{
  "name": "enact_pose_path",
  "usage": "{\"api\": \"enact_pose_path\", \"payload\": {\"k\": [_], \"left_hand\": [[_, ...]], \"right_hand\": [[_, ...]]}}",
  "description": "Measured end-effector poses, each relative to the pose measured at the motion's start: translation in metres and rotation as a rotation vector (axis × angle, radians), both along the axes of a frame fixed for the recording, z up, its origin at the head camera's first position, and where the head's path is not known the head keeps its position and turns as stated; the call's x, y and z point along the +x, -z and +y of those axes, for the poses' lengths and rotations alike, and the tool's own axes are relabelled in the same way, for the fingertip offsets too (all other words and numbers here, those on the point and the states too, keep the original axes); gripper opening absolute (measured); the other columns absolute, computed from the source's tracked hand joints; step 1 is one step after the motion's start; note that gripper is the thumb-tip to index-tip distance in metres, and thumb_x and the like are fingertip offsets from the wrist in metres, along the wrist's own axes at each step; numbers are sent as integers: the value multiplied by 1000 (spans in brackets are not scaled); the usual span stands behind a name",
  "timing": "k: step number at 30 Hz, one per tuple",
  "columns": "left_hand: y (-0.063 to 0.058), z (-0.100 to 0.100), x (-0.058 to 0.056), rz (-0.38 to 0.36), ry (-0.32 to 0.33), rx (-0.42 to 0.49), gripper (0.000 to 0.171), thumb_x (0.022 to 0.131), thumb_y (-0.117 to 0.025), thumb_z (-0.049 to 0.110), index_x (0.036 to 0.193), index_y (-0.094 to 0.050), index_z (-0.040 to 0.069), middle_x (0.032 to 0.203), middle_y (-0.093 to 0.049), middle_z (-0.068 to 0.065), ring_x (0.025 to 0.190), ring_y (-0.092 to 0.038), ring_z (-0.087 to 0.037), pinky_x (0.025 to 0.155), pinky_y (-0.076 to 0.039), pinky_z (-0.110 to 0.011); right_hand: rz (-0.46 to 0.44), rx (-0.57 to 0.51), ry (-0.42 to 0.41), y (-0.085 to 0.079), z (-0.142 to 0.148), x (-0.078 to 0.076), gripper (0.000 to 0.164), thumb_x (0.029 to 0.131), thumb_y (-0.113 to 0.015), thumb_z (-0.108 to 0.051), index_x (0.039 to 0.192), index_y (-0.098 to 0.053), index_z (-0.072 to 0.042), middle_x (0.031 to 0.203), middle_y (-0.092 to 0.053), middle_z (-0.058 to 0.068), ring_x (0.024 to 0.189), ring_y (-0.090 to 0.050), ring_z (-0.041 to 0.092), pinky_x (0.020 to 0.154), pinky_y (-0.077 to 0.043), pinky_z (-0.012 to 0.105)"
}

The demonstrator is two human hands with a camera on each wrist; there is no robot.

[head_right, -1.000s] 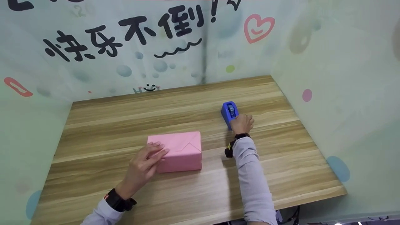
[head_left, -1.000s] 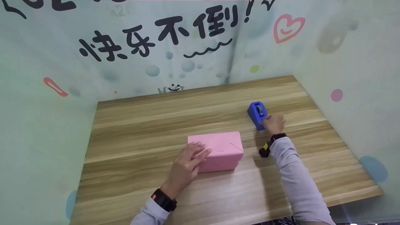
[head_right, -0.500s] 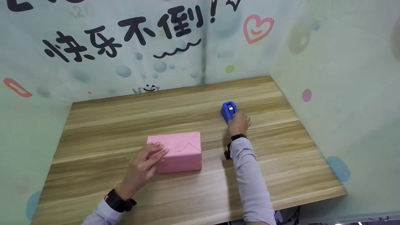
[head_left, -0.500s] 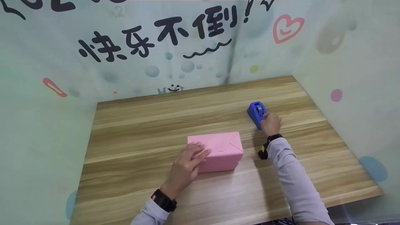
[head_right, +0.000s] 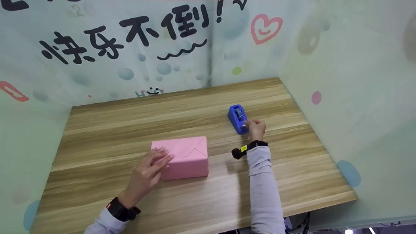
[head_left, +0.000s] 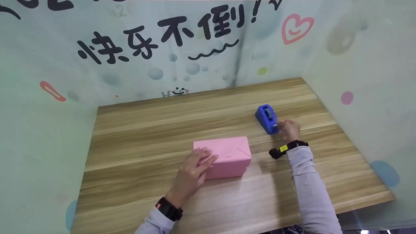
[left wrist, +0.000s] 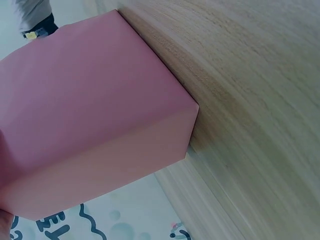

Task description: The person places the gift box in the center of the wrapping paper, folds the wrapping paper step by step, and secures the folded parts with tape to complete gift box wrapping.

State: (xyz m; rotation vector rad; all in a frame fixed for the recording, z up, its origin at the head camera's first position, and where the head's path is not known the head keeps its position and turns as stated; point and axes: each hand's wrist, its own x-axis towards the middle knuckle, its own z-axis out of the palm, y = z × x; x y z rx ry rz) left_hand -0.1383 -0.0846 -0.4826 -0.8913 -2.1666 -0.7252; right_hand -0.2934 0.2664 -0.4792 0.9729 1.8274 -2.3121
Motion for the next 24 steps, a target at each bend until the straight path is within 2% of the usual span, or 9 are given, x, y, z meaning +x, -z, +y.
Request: {"api": "enact_pose_path", "payload": {"k": [3, 7, 12, 14, 17, 20, 24], "left_hand": [[-1, 0, 0, 0, 2, 0, 39, 79, -69, 6, 117, -65, 12, 114, -62, -10, 115, -55, -24, 106, -38, -39], [0, 0, 0, 3, -3, -8, 38, 80, -68, 7, 118, -65, 12, 114, -62, -10, 115, -55, -24, 106, -38, -38], [0, -1, 0, 7, -15, -21, 37, 81, -67, 7, 118, -65, 13, 114, -61, -9, 115, -55, -23, 107, -38, -37], [0, -2, 0, 8, -14, -19, 38, 81, -68, 7, 119, -65, 13, 114, -61, -9, 115, -55, -24, 107, -38, -37], [0, -2, -1, 9, -10, -15, 40, 80, -68, 7, 119, -64, 13, 114, -61, -10, 116, -55, -24, 107, -37, -37], [1, -1, -2, 17, -4, -10, 39, 80, -67, 7, 119, -64, 13, 114, -61, -9, 115, -55, -24, 106, -38, -38], [2, -1, -2, 35, 1, -3, 38, 81, -67, 9, 119, -65, 13, 114, -62, -9, 115, -55, -25, 105, -39, -38]], "right_hand": [[12, -110, 39, 4, 2, 4, 26, 85, -56, 6, 71, -38, -7, 66, -54, 1, 68, -54, 12, 58, -52, 26], [60, -132, 35, 12, 5, 7, 26, 86, -53, 6, 66, -39, -5, 63, -53, 3, 62, -54, 13, 54, -52, 26], [117, -187, 43, 22, 9, 11, 28, 83, -45, 9, 59, -43, -3, 62, -50, 5, 61, -51, 14, 71, -57, 31], [137, -232, 43, 24, 10, 12, 27, 83, -44, 11, 60, -44, -2, 66, -52, 6, 66, -53, 14, 83, -55, 33], [135, -257, 45, 26, 11, 15, 24, 84, -46, 12, 63, -47, -1, 71, -54, 7, 71, -56, 16, 94, -49, 35], [102, -248, 44, 27, 12, 17, 21, 84, -47, 13, 67, -52, 1, 71, -55, 7, 71, -57, 16, 98, -45, 35], [50, -249, 24, 25, 15, 17, 20, 86, -50, 10, 70, -60, 1, 67, -59, 7, 68, -59, 16, 98, -46, 35]]}}
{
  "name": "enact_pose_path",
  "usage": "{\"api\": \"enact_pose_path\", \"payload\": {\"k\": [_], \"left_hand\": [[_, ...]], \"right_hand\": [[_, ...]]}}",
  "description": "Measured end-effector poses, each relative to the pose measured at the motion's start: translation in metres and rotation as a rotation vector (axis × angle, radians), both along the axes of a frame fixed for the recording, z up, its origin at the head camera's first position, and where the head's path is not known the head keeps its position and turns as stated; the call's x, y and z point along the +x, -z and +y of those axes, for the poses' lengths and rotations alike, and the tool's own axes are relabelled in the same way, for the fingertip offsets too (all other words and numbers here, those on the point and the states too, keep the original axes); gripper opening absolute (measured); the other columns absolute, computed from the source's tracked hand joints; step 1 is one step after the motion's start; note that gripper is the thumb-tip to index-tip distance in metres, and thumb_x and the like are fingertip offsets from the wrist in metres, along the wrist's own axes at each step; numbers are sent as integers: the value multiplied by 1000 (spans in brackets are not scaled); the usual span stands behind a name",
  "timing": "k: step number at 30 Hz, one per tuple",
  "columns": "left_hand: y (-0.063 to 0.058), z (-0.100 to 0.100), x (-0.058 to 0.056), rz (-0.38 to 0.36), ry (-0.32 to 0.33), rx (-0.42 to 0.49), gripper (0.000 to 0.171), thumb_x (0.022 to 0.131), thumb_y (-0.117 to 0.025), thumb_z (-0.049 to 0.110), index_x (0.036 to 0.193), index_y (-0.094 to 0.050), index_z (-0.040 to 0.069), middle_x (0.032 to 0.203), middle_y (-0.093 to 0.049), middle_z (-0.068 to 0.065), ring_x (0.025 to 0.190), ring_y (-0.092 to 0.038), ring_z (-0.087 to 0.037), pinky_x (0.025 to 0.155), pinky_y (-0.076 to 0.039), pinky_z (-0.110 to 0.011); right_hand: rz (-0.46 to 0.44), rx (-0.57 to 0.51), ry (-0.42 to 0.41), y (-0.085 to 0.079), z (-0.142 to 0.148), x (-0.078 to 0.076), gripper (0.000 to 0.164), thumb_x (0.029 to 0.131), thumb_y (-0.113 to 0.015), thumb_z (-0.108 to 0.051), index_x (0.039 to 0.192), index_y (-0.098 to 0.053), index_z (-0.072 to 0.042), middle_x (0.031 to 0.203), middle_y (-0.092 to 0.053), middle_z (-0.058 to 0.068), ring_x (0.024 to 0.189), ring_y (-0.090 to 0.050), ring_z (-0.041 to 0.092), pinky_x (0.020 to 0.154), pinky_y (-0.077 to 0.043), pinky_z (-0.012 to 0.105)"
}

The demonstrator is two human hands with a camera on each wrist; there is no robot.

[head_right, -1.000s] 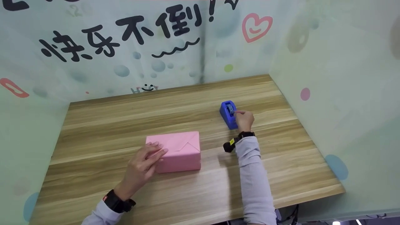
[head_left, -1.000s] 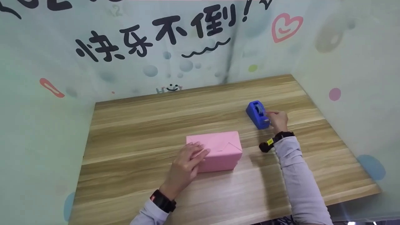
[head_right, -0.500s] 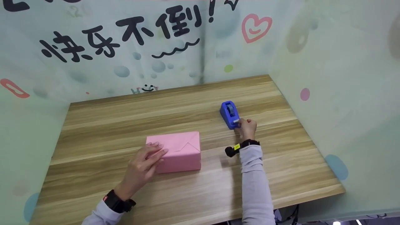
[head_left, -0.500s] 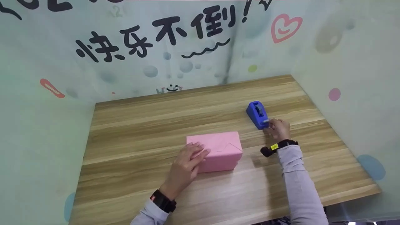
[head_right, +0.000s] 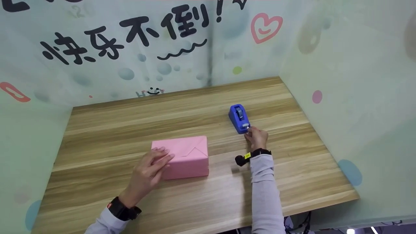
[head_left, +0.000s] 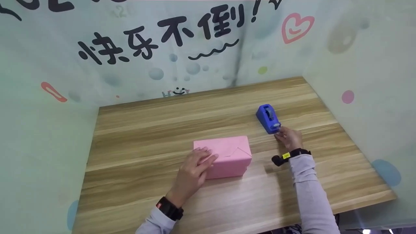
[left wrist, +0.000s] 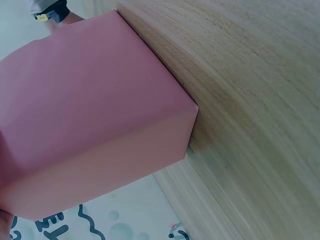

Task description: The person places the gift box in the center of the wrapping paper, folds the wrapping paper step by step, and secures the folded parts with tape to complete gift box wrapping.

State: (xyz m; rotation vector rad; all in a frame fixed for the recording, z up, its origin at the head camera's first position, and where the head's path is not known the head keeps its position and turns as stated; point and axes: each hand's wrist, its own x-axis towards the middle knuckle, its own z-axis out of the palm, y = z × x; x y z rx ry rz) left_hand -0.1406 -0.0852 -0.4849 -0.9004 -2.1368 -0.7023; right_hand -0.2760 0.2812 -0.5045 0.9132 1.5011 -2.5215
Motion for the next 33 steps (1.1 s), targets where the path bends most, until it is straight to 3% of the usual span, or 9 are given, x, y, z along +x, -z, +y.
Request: {"api": "enact_pose_path", "payload": {"k": [4, 10, 15, 19, 26, 33], "left_hand": [[0, 1, 0, 3, 3, 6, 37, 81, -67, 9, 118, -65, 13, 113, -62, -9, 114, -56, -25, 104, -40, -38], [-2, 2, 1, -3, 3, 3, 35, 82, -67, 9, 117, -66, 12, 113, -62, -10, 114, -56, -25, 104, -40, -38], [-4, 2, 1, -13, -2, 9, 34, 81, -68, 10, 116, -66, 12, 112, -62, -9, 113, -56, -24, 105, -39, -37], [-3, 0, 0, -14, -1, 12, 35, 81, -69, 9, 116, -66, 12, 112, -62, -10, 114, -56, -24, 106, -39, -36], [-3, 1, 0, -14, 0, 26, 36, 80, -70, 10, 116, -67, 11, 113, -63, -10, 113, -56, -25, 106, -39, -37], [-3, 4, 1, -38, -5, 37, 35, 81, -69, 9, 116, -66, 11, 112, -62, -9, 114, -56, -24, 106, -39, -38]], "right_hand": [[-26, 15, -50, -1, 4, 0, 16, 87, -52, 4, 75, -61, 0, 65, -63, 6, 66, -62, 15, 96, -48, 33], [-62, 125, -113, 0, 7, 0, 7, 86, -59, -1, 80, -60, -2, 69, -61, 4, 70, -64, 13, 100, -44, 34], [-93, 167, -143, 1, 7, -1, 4, 86, -62, -4, 82, -60, -3, 67, -63, 2, 67, -65, 12, 93, -50, 31], [-107, 171, -143, 1, 4, -4, 4, 86, -61, -2, 83, -59, -2, 64, -66, 3, 63, -64, 12, 81, -55, 27], [-115, 178, -126, 5, 1, -6, 4, 88, -56, 1, 92, -57, 1, 62, -67, 5, 62, -66, 14, 80, -55, 28], [-99, 161, -81, 5, -3, -5, 5, 90, -53, -2, 89, -52, 3, 58, -65, 7, 55, -64, 15, 66, -57, 29]]}}
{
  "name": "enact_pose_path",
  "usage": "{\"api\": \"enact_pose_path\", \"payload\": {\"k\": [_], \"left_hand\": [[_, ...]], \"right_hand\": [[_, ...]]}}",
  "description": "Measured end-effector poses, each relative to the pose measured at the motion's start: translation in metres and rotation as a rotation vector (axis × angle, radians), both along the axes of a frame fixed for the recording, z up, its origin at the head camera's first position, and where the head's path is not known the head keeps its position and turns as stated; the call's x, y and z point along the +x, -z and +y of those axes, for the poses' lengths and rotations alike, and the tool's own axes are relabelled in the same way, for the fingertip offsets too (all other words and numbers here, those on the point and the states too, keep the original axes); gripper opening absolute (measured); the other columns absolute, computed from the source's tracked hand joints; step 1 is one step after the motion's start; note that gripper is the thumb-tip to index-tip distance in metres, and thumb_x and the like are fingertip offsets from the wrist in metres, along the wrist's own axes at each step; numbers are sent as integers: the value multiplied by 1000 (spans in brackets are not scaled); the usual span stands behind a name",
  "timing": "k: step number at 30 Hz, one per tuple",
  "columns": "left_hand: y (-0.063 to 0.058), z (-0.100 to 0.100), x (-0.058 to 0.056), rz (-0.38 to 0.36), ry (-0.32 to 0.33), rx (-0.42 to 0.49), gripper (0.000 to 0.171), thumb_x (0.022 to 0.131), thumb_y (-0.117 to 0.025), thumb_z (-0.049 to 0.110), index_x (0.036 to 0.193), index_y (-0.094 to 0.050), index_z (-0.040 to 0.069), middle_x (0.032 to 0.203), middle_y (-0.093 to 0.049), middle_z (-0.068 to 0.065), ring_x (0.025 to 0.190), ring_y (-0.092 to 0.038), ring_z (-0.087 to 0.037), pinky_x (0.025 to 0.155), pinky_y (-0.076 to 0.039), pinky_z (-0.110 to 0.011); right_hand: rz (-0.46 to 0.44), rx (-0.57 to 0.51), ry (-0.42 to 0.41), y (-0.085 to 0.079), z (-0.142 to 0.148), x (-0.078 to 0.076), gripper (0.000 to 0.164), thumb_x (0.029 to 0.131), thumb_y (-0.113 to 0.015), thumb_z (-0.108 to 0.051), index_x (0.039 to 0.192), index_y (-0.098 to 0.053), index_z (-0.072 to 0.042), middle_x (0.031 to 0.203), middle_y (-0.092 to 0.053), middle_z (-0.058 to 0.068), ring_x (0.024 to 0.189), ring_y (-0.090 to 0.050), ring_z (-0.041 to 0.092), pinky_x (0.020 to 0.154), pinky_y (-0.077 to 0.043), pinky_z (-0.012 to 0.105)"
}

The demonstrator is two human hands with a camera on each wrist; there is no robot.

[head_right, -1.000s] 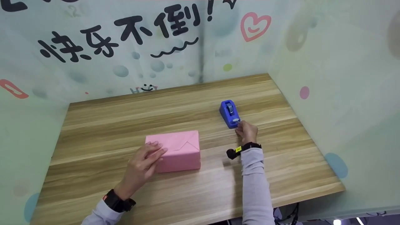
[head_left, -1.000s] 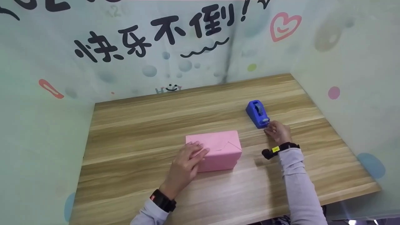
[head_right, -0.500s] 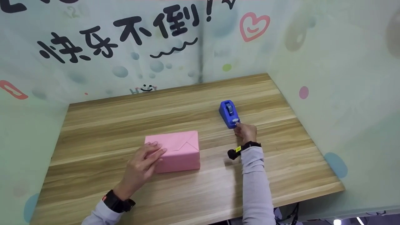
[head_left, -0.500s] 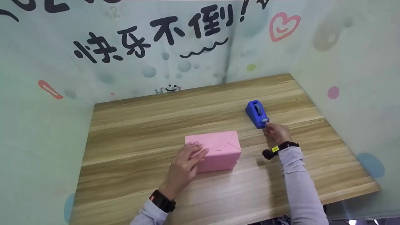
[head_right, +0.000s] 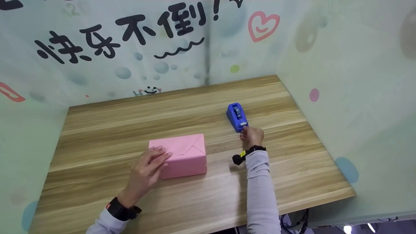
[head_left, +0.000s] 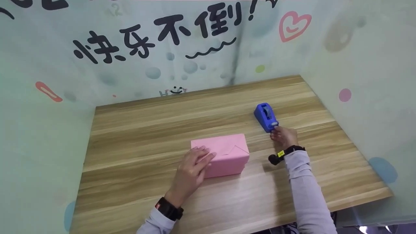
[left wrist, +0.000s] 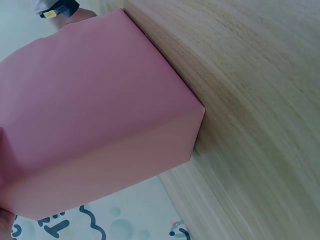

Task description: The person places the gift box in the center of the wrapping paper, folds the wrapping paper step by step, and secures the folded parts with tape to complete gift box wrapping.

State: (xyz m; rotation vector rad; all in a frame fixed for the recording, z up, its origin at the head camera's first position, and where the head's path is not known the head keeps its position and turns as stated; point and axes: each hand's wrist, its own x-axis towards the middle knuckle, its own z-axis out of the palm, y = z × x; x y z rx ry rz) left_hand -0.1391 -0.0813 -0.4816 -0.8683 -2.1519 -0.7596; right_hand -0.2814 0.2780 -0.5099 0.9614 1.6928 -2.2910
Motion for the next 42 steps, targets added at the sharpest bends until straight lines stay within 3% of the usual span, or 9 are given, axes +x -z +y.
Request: {"api": "enact_pose_path", "payload": {"k": [6, 11, 15, 19, 22, 24, 29, 36, 42], "left_hand": [[-1, 0, 0, -8, -18, 9, 35, 82, -69, 10, 117, -66, 12, 112, -62, -9, 114, -56, -24, 106, -38, -38], [2, 2, 1, 8, -24, 16, 35, 81, -69, 11, 116, -66, 12, 111, -62, -8, 114, -56, -24, 106, -38, -37], [4, 6, 3, 36, -21, 20, 35, 81, -69, 12, 115, -66, 12, 109, -62, -9, 111, -57, -24, 103, -41, -37], [4, 9, 5, 63, -41, 19, 34, 80, -70, 13, 114, -67, 11, 108, -62, -9, 107, -58, -25, 98, -44, -40], [2, 11, 8, 71, -69, 16, 34, 79, -70, 15, 113, -67, 12, 107, -62, -7, 103, -58, -24, 92, -46, -39], [1, 12, 10, 73, -85, 12, 34, 78, -71, 17, 112, -67, 13, 105, -62, -6, 100, -57, -22, 87, -46, -38], [1, 17, 12, 87, -120, -9, 36, 76, -73, 19, 111, -67, 14, 103, -62, -3, 93, -55, -19, 77, -44, -34], [-1, 19, 13, 68, -160, -30, 36, 75, -73, 20, 110, -68, 16, 104, -62, -3, 92, -55, -18, 75, -43, -32], [-2, 24, 13, 60, -175, -41, 33, 77, -71, 21, 110, -68, 16, 103, -62, -3, 92, -55, -19, 74, -42, -31]], "right_hand": [[-4, 22, 7, -2, -4, -1, 5, 89, -52, -1, 92, -53, 3, 58, -65, 8, 55, -65, 16, 67, -58, 30], [39, 104, 45, 13, -4, 6, 8, 87, -50, 1, 91, -55, 6, 58, -66, 8, 56, -67, 17, 67, -58, 31], [117, 14, 31, 23, 1, 27, 9, 88, -52, 1, 89, -59, 6, 68, -69, 9, 68, -70, 18, 78, -56, 31], [199, -82, -95, 22, -5, 61, 13, 92, -51, -2, 88, -63, 0, 80, -68, 6, 82, -67, 17, 91, -51, 31], [204, -85, -118, 12, -25, 85, 18, 93, -54, -9, 80, -66, -9, 75, -65, -1, 74, -64, 13, 83, -53, 29], [227, -92, -57, 0, -46, 98, 20, 91, -58, -9, 74, -67, -12, 68, -60, -5, 65, -58, 9, 72, -51, 24], [370, 22, -5, -38, -105, 129, 18, 85, -63, -5, 69, -65, -11, 61, -48, -8, 56, -39, 7, 58, -34, 20], [444, 305, -204, -71, -150, 149, 8, 81, -69, -10, 82, -68, -2, 56, -47, -8, 51, -37, 5, 48, -29, 17], [450, 311, -368, -74, -159, 145, 15, 81, -67, -10, 86, -67, 5, 50, -44, -9, 44, -31, 3, 43, -23, 17]]}}
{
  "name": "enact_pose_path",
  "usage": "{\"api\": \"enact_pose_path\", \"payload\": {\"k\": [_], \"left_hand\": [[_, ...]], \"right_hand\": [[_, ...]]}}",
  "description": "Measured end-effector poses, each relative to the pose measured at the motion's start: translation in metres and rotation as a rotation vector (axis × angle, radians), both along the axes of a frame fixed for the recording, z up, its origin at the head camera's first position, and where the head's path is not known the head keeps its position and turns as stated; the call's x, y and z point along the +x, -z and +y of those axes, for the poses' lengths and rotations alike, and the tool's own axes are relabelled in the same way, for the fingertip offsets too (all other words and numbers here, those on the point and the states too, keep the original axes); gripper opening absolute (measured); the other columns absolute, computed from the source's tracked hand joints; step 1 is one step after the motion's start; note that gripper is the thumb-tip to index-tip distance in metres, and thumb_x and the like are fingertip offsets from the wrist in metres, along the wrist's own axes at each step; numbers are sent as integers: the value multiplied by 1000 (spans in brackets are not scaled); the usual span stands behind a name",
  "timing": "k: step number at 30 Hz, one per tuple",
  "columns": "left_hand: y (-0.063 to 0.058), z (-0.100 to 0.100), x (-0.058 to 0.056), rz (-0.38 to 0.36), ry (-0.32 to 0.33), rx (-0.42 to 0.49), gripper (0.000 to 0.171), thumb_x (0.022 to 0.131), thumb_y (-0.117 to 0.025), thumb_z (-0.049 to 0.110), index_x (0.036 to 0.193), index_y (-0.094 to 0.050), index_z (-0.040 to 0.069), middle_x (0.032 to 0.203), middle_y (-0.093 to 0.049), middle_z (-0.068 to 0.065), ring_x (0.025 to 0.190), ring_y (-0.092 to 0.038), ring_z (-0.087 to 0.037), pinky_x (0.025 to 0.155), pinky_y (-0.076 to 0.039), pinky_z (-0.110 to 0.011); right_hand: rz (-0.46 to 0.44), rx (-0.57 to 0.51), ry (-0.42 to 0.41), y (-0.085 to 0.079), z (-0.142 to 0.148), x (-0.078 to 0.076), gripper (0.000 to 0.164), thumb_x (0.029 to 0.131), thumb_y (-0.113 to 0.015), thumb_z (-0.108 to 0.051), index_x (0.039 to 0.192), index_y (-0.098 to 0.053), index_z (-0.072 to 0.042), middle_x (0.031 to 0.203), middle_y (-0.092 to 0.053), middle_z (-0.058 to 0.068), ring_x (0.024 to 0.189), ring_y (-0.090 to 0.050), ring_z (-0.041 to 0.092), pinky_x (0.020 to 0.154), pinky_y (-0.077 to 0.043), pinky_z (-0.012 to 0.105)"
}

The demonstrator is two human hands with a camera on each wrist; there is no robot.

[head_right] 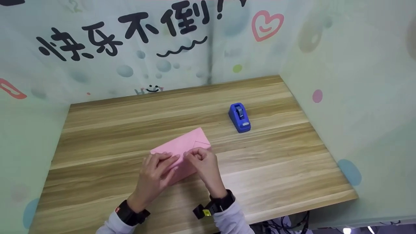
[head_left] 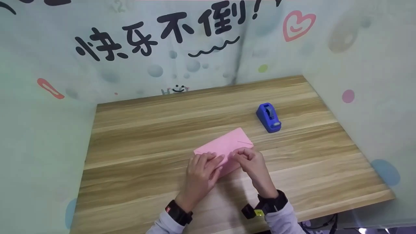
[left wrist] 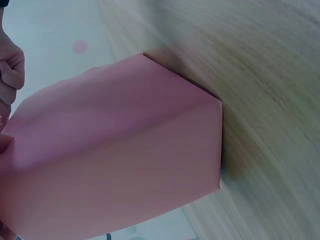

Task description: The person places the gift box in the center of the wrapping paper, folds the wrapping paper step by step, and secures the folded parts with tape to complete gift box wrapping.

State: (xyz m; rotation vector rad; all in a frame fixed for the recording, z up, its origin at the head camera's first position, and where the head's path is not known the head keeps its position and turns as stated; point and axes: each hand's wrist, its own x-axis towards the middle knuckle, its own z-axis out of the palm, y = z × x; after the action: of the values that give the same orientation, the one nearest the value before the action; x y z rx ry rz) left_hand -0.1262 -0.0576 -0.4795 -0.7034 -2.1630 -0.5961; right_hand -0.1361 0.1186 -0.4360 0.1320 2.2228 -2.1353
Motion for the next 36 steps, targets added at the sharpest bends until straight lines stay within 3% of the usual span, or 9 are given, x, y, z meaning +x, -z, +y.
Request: {"api": "enact_pose_path", "payload": {"k": [10, 18, 29, 36], "left_hand": [[2, -1, 0, -17, -18, -11, 33, 79, -70, 21, 111, -67, 17, 103, -61, -3, 90, -53, -18, 75, -42, -32], [1, -1, 1, -28, -12, -7, 35, 78, -70, 22, 112, -67, 17, 104, -61, -3, 92, -54, -18, 75, -42, -31], [-2, -1, 1, -55, -16, -19, 34, 79, -70, 22, 112, -66, 17, 104, -61, -2, 91, -54, -18, 73, -41, -30], [-3, 1, 2, -35, -22, -14, 31, 78, -70, 23, 108, -67, 16, 102, -61, -3, 89, -54, -19, 72, -42, -31]], "right_hand": [[-62, -101, -85, 1, 2, -2, 12, 82, -66, -8, 88, -65, 2, 48, -37, -7, 42, -26, 4, 42, -20, 18], [-62, -118, -88, 1, 3, 1, 13, 78, -70, -5, 87, -61, -3, 49, -39, -7, 42, -26, 4, 43, -20, 18], [-36, -72, -150, -6, 10, 7, 16, 80, -67, -7, 93, -61, 0, 51, -41, -9, 45, -29, 4, 45, -23, 17], [41, 108, -81, -1, 1, 2, 15, 82, -68, -11, 88, -67, 3, 55, -53, -8, 51, -41, 2, 48, -29, 17]]}}
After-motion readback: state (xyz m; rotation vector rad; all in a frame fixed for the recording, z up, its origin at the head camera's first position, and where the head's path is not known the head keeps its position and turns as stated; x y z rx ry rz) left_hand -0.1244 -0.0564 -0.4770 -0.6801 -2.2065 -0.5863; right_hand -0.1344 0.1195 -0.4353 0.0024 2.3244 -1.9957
